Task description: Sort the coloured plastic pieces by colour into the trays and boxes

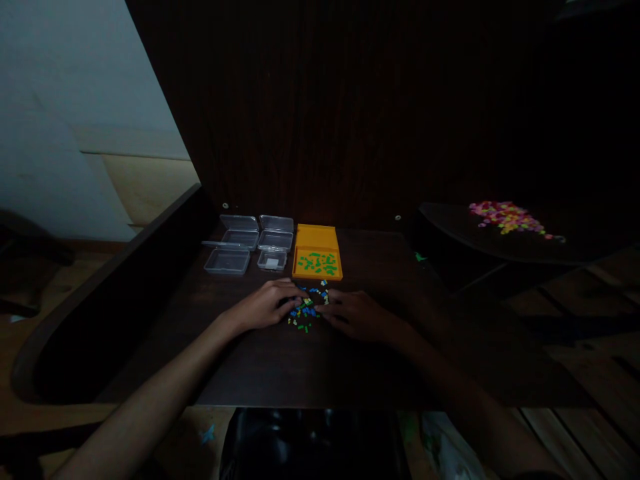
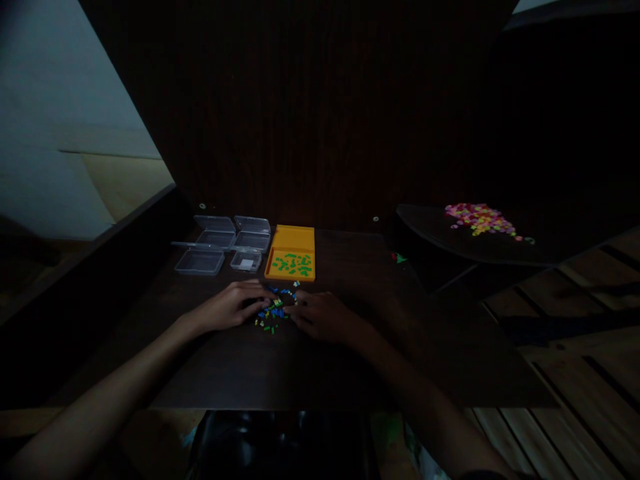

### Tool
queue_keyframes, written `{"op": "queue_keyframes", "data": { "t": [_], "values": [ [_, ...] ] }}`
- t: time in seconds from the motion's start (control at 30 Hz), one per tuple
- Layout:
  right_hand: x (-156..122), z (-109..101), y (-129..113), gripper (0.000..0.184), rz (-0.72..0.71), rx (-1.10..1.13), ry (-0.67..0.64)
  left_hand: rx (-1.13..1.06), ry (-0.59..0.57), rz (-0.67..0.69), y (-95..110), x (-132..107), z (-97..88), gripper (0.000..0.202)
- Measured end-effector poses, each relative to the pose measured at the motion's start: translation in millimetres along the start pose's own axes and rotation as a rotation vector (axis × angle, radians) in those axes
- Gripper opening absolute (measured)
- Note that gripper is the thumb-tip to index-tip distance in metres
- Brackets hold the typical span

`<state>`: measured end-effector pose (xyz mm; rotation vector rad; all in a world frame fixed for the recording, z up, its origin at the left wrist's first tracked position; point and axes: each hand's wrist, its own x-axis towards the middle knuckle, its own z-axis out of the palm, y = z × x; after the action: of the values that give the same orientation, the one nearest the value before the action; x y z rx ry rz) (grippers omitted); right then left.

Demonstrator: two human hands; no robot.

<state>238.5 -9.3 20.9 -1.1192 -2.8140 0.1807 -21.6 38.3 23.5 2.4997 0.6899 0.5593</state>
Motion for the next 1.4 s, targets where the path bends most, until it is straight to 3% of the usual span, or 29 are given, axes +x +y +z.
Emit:
{"op": "queue_keyframes", "data": {
  "t": [0.3, 0.7, 0.9, 1.4],
  "values": [
    [2, -4, 1, 0.039, -0.021, 0.012, -0.035, 0.027, 0.034, 0.001, -6, -3, -14.4, 0.021],
    [0, -11, 1, 0.016, 0.069, 0.130, 0.001, 0.008, -0.020, -0.011, 2, -4, -5.9, 0.017],
    [1, -9, 2, 0.014, 0.081, 0.141, -0.012, 0.005, -0.077, -0.019, 6, -3, 2.5, 0.016],
    [3, -11, -1, 0.011, 0.092, 0.160, -0.026, -0.007, -0.090, 0.014, 13, -1, 5.1, 0.015]
  ]
}}
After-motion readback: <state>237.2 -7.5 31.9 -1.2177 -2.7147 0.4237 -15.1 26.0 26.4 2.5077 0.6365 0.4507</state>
